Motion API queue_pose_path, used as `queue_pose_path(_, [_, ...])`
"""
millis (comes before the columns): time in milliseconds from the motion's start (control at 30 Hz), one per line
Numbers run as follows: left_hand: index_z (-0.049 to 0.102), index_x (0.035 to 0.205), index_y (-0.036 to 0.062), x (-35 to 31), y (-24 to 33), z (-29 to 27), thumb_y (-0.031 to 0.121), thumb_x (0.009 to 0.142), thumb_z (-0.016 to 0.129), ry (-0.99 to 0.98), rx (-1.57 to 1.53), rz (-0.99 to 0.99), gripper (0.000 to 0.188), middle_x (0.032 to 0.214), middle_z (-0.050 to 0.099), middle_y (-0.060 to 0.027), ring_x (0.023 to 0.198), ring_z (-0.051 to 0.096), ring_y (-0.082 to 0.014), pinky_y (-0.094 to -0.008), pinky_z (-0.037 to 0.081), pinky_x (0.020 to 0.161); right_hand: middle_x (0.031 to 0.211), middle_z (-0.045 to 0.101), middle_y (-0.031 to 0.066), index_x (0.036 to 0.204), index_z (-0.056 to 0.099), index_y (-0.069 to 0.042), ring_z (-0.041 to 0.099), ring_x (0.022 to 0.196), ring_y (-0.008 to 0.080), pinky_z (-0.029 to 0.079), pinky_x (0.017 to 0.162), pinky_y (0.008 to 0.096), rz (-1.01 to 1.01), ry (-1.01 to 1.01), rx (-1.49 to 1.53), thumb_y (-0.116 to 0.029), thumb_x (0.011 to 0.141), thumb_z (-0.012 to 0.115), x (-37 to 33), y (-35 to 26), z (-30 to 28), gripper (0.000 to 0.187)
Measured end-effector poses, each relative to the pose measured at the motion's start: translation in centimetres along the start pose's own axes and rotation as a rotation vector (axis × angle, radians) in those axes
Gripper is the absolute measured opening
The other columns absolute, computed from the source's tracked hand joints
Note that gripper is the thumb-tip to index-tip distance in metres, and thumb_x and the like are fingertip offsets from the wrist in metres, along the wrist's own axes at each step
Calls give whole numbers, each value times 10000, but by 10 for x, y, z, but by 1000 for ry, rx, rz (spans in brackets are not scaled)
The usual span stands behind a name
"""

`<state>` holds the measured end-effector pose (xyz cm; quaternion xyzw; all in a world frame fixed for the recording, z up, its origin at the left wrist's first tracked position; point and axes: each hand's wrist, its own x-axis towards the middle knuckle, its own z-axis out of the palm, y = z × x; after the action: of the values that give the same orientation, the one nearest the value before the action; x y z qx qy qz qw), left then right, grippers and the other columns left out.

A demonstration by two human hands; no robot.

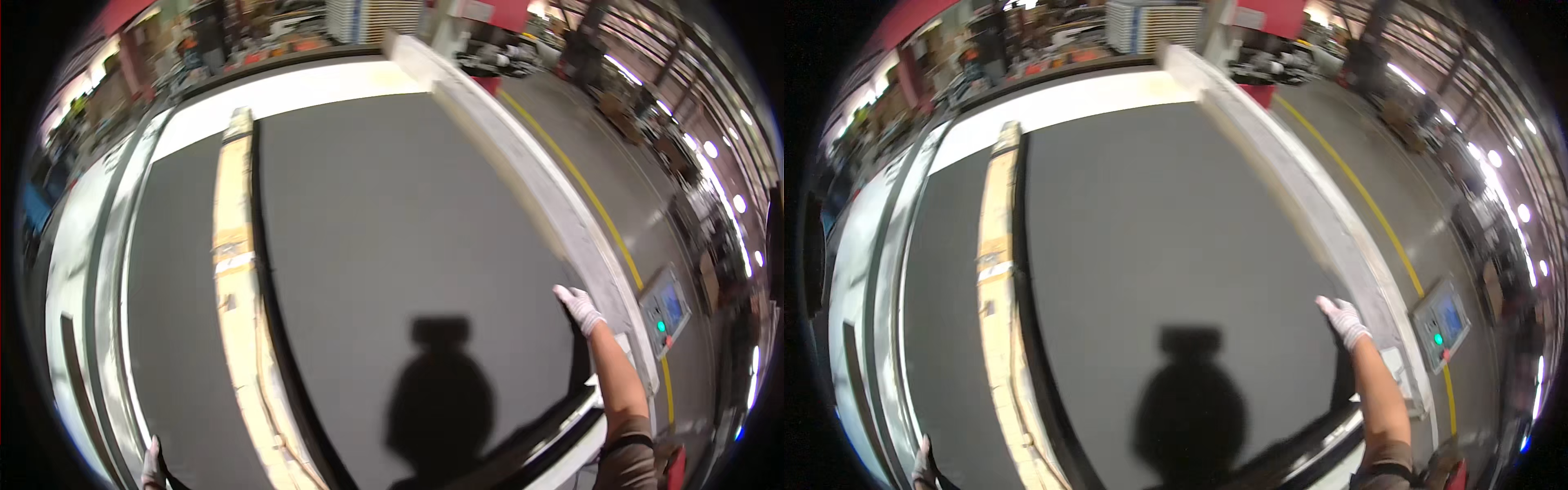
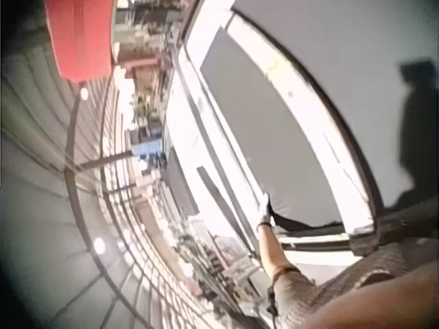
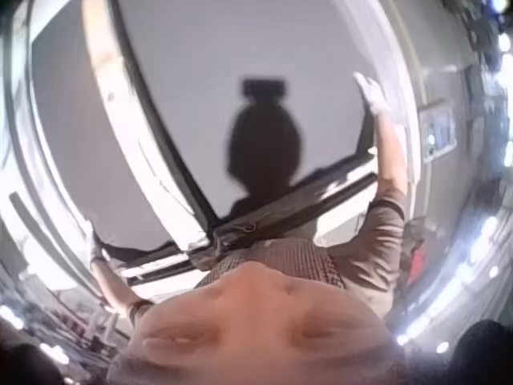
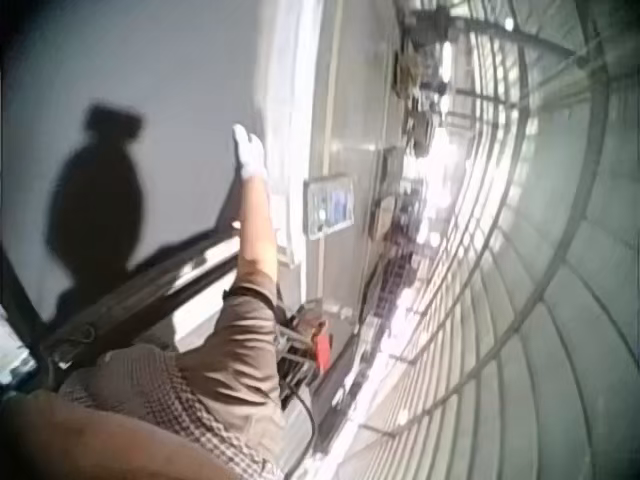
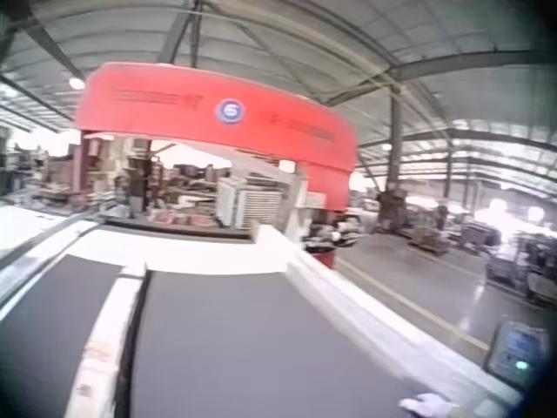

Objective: Cutting, measuring, labeling, and applying adhesive to insulation foam boards on a factory production line.

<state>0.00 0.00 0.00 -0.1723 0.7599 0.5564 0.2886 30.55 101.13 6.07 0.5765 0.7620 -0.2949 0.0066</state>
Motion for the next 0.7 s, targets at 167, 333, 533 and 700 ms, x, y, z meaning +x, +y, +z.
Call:
queue_pose_path(167, [583,1194,-37,-14,69,17,518,937,550,178,116,-38,613,1142,620,-86,1067,542,-189,-332,422,951,1215,616,179,1251,558,99,573,1120,261,419,990,347,23,109,114,-613,813,633,28,1,31,839])
queue_pose_path(333, [445,1399,23,-13,36,-63,583,911,555,434,56,-107,751,1337,528,-100,1190,505,-225,-350,400,1010,857,581,43,931,613,-3,497,791,148,426,736,302,-62,120,119,-518,864,658,-16,-2,52,521])
queue_pose_path(533, [531,1315,-22,-9,16,-36,559,929,540,508,180,-20,698,1264,580,-113,1147,535,-201,-304,396,1006,835,642,143,995,651,78,553,779,196,464,757,358,-193,303,-114,-534,892,595,-24,-31,68,623])
queue_pose_path(700, [517,1326,-30,-4,-19,-64,492,978,494,552,51,72,628,1260,585,-104,1183,522,-188,-310,399,1018,840,645,136,1020,650,80,538,775,185,460,749,345,-163,147,98,-528,912,576,-37,-5,65,623])
